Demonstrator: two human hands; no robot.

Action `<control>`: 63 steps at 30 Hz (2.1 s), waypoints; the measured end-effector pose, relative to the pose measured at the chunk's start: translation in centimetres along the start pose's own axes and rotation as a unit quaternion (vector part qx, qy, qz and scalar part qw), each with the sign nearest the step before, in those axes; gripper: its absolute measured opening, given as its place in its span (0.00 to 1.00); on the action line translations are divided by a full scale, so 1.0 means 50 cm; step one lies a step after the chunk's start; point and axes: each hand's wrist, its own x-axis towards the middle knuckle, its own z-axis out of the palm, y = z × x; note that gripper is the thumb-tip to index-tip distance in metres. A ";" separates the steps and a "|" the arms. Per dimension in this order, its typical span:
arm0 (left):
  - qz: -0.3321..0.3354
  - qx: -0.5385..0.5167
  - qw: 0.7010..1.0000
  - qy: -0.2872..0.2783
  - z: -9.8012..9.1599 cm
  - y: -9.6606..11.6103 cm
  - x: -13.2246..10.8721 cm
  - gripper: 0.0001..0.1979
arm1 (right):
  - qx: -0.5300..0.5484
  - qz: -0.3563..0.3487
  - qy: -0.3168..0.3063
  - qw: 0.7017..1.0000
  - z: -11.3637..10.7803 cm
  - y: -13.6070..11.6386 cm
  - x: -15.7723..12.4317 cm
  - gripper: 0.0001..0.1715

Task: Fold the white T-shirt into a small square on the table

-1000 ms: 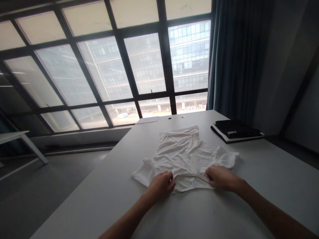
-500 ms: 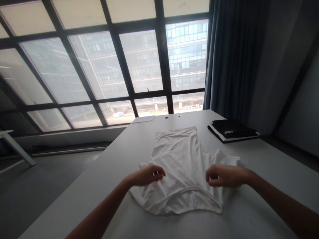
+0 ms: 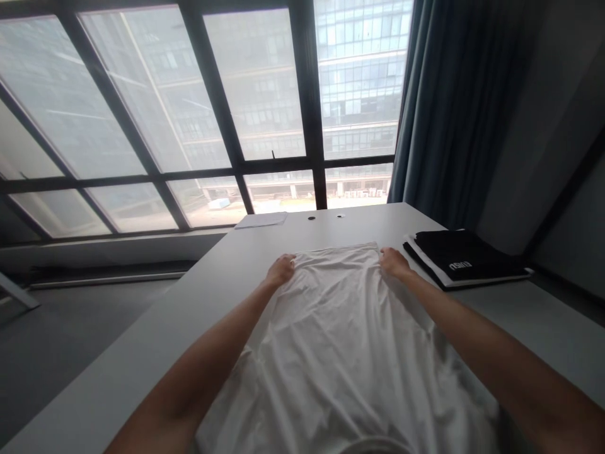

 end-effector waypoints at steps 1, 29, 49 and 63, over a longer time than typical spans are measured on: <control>-0.018 0.001 1.000 0.003 0.008 -0.014 0.026 0.20 | 0.002 0.019 0.005 1.000 0.006 0.007 0.033 0.22; -0.149 -0.282 0.941 0.117 0.007 -0.142 0.288 0.12 | 0.334 0.086 0.117 0.931 0.056 0.024 0.389 0.10; 0.005 0.051 0.996 -0.080 0.122 0.014 0.124 0.32 | -0.052 -0.097 -0.026 0.994 0.172 -0.045 0.147 0.40; -0.030 0.035 0.999 0.013 0.098 -0.058 0.228 0.25 | -0.012 -0.018 0.111 0.994 0.104 0.018 0.317 0.26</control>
